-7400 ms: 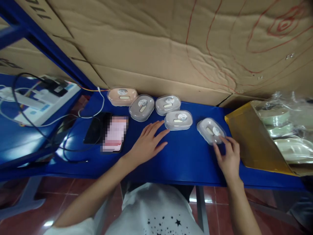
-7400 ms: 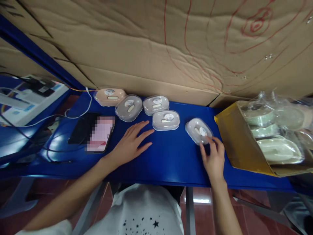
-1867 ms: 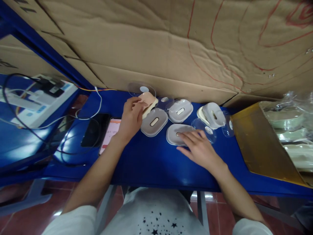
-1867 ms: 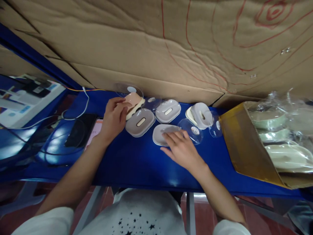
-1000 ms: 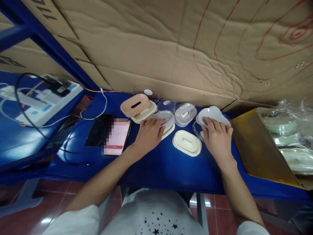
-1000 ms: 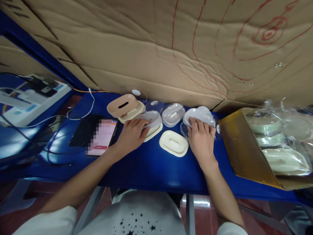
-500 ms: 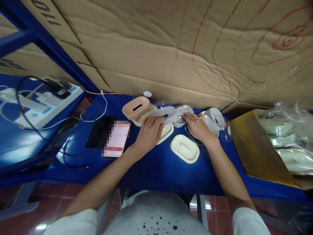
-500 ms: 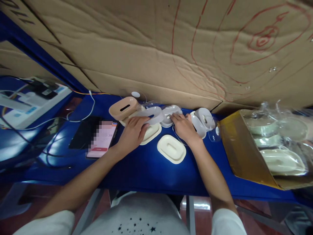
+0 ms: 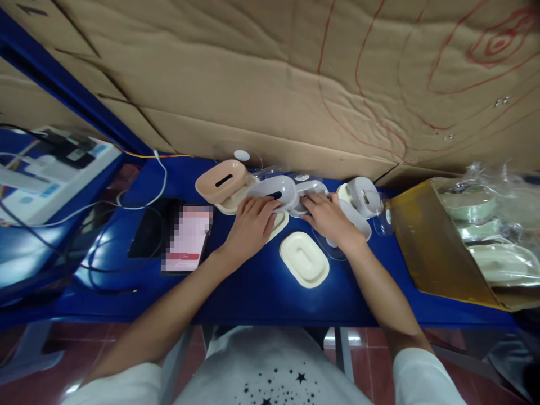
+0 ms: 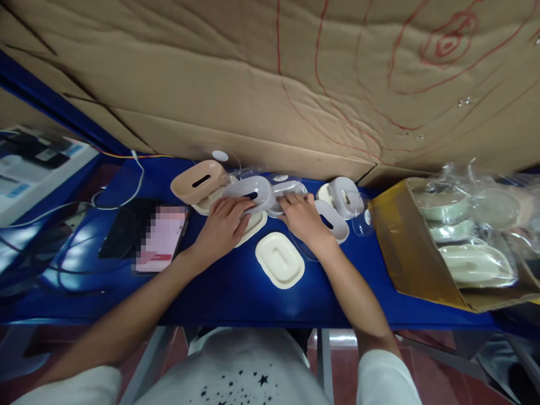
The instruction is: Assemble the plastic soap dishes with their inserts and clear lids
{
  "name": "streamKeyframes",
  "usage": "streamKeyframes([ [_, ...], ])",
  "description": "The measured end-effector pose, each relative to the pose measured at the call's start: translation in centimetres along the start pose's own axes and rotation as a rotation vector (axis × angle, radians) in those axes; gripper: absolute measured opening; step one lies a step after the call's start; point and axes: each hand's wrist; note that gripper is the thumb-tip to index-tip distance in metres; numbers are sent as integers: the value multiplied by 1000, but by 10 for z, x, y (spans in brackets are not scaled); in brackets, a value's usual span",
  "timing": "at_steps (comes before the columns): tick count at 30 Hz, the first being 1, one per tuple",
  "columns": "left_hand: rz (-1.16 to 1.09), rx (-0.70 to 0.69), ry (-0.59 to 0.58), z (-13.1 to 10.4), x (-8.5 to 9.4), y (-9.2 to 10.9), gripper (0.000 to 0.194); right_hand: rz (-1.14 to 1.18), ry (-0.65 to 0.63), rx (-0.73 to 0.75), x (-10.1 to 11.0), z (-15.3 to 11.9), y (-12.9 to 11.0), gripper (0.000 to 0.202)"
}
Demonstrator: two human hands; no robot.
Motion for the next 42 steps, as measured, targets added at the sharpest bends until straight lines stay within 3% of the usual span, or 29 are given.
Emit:
streamKeyframes([
  [3,-29,-24,22,0,-1,2,36,-3,42,27,4,4,1,29],
  [8,-11,-108,46,-2,0,7,38,95,183,-7,17,2,18,35],
  [12,14,-158,-4,-3,0,11,44,189,166,-74,22,0,24,39],
  [20,42,-110,-29,0,-4,6,53,335,222,-182,22,0,23,34],
  [25,73,-93,-43,-1,-4,3,54,274,247,-192,40,-12,26,34],
  [31,41,-89,-13,-1,0,4,53,121,213,-291,66,-38,55,38],
  [37,19,-145,24,0,5,5,54,64,195,-231,52,-41,80,32],
  [42,9,-75,109,3,10,-3,54,36,134,-212,43,-37,80,41],
])
Point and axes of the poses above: each hand's wrist, its own z-axis towards the middle knuckle, its own x-axis out of the back of the hand, y = z × x, and after that the axes turned 3 degrees about z, right-handed
